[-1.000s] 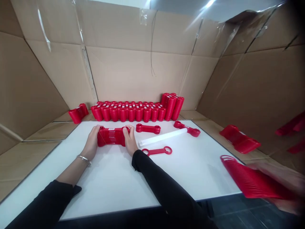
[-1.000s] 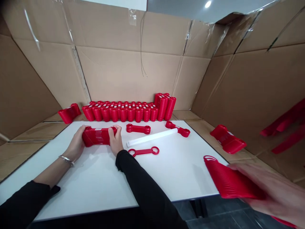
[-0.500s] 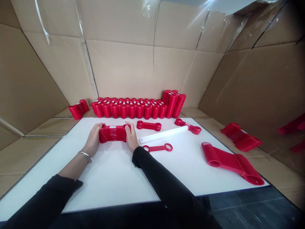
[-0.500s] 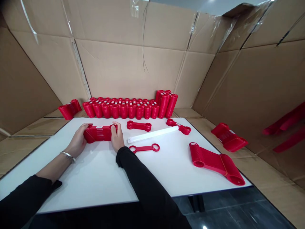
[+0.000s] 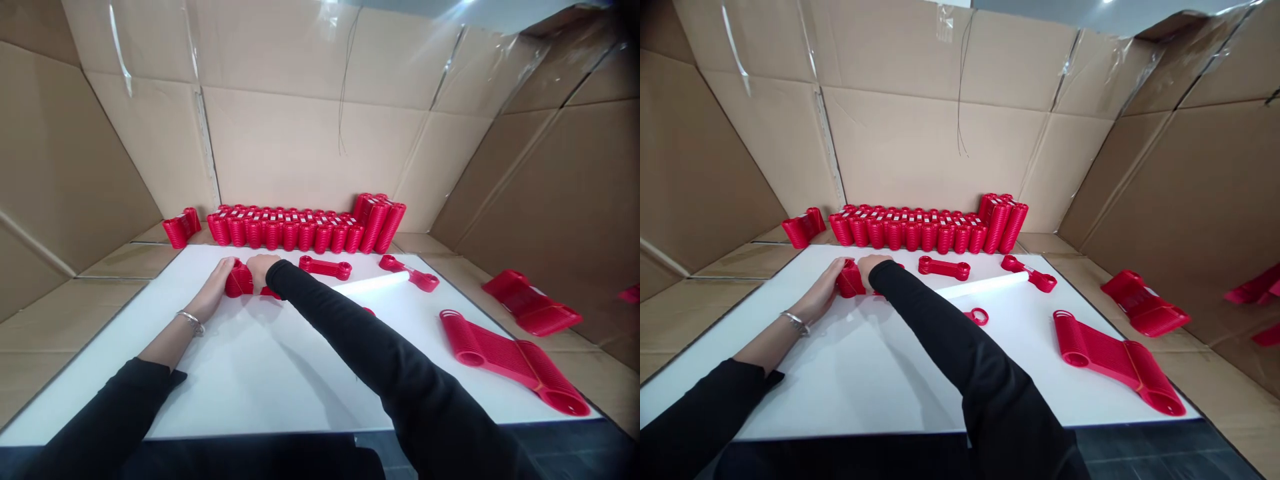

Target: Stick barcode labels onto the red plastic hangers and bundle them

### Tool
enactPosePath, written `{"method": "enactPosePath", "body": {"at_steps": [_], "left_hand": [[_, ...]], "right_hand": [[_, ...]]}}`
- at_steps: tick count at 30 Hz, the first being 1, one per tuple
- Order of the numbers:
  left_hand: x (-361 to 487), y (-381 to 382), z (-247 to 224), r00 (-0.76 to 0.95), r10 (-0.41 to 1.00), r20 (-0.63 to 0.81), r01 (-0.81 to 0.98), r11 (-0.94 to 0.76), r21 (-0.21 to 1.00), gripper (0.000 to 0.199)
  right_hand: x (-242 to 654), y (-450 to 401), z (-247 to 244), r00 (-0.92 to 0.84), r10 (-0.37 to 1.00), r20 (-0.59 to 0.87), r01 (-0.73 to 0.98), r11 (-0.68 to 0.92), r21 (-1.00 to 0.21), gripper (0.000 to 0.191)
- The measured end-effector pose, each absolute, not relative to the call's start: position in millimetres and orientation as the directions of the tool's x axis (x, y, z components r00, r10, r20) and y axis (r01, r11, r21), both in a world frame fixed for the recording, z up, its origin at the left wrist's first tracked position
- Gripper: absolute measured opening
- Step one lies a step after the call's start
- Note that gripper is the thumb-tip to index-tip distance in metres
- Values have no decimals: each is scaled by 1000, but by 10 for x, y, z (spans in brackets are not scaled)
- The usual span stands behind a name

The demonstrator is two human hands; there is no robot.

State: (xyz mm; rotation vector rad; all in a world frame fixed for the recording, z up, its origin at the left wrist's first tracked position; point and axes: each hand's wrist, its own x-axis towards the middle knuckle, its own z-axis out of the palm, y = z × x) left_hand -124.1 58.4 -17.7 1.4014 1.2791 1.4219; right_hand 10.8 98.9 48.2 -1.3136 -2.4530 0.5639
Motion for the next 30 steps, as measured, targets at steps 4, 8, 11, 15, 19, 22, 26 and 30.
{"method": "enactPosePath", "body": {"at_steps": [4,8,11,15,19,22,26,30], "left_hand": [[-1403,551,-122,147,985,90,116,-107,988,59],[-1521,585,-122,256,966,27,245,-92,965,71],[-1512,617,-132,176,978,113,189,-146,971,60],[-1382,564,-56,59,973,222,-57,-219,974,51],[-1218,424,70,132,956,262,-140,-243,960,41],[-1143,345,117,145,954,263,-109,-249,962,41],[-1116,288,145,195,958,210,-22,-210,977,43],[-1110,254,173,334,936,112,-14,-113,993,52]], "right_hand": [[108,1088,502,-550,829,-101,763,450,-464,33],[334,1126,619,-588,781,-212,756,437,-488,31],[505,1116,658,-619,750,-233,718,420,-554,31],[665,981,599,-623,766,-160,522,255,-814,34],[697,711,461,-576,815,-69,211,67,-975,35],[671,515,337,-538,839,-81,19,-84,-996,33],[657,360,203,-498,860,-112,-130,-202,-971,30],[671,321,147,-494,864,-98,-185,-214,-959,35]]}}
